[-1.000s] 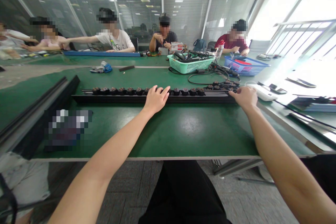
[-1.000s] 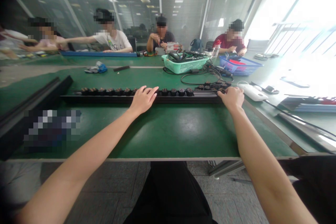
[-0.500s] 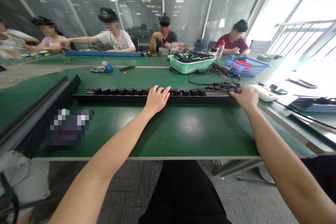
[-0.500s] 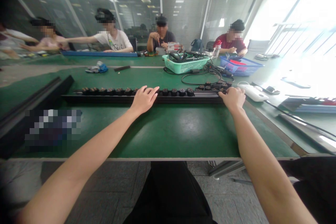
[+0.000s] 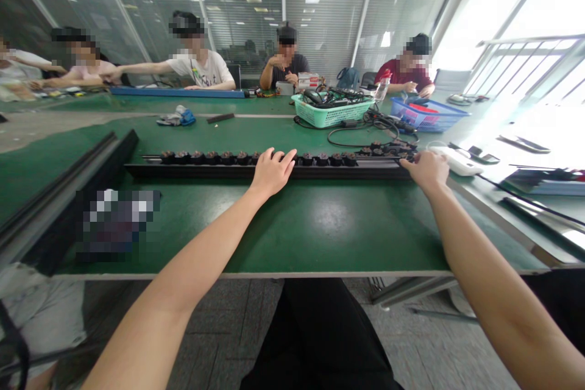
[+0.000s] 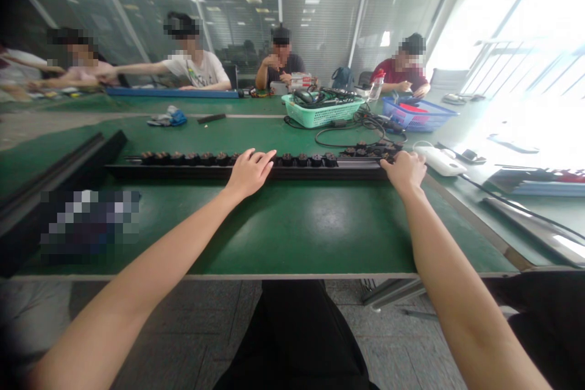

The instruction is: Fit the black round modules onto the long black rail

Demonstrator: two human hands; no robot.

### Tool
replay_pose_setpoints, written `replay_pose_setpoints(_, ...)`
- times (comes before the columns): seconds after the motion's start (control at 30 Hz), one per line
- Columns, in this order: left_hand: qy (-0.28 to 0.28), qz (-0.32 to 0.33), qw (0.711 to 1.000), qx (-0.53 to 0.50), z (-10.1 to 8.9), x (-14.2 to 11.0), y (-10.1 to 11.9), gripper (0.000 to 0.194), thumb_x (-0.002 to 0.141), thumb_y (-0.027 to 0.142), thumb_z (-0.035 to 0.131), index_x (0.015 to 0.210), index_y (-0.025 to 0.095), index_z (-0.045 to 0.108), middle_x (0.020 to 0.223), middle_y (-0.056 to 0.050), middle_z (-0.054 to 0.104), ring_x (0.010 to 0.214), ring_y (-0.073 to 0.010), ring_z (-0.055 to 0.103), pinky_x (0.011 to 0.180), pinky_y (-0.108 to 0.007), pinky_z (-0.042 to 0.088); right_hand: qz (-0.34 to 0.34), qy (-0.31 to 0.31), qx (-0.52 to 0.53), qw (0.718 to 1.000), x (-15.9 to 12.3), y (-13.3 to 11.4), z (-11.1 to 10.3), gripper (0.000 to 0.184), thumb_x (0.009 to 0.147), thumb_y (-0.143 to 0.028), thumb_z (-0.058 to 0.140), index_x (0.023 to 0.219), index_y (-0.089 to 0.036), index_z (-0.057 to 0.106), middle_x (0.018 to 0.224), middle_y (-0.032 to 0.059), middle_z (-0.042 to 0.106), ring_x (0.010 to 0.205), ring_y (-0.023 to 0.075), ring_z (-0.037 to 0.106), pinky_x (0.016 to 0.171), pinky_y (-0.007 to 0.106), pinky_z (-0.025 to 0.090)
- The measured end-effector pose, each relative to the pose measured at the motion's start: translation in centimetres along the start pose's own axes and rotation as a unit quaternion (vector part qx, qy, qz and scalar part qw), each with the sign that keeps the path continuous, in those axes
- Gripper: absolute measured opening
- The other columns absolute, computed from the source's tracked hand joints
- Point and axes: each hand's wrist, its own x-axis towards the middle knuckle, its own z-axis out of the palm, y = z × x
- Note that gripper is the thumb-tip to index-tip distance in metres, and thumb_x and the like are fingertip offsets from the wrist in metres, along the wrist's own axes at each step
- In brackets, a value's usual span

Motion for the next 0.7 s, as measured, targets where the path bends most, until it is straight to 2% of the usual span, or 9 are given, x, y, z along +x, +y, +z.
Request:
replay_pose_setpoints(0.2,0.006,0.000,1.000,-0.004,0.15,0.05,-0.07,0.052,0.113,0.039,0.035,0.158,0.025,0.056,0.139,-0.013,0.072,0.143,-0.0383,0.051,0.119,-0.055,0.042,-0.008,-0.004,0.006,1.000,-0.52,-0.26,-0.38,0.039,0.098,-0.048,0.064,0.106,-0.011,0.072,0.120,0.0251,0.063,0.118,0.0376,0.051,0.092,0.046,0.043)
replay_pose_setpoints(0.7,-0.001,0.000,1.000,-0.003,-0.17,0.02,0.04,0.052,0.113,0.038,0.035,0.158,0.023,0.056,0.140,-0.012,0.072,0.144,-0.0385,0.051,0.120,-0.054,0.041,0.006,-0.010,0.009,1.000,-1.01,-0.90,-0.62,0.039,0.098,-0.046,0.060,0.112,-0.011,0.070,0.129,0.0273,0.060,0.123,0.0380,0.047,0.096,0.048,0.042)
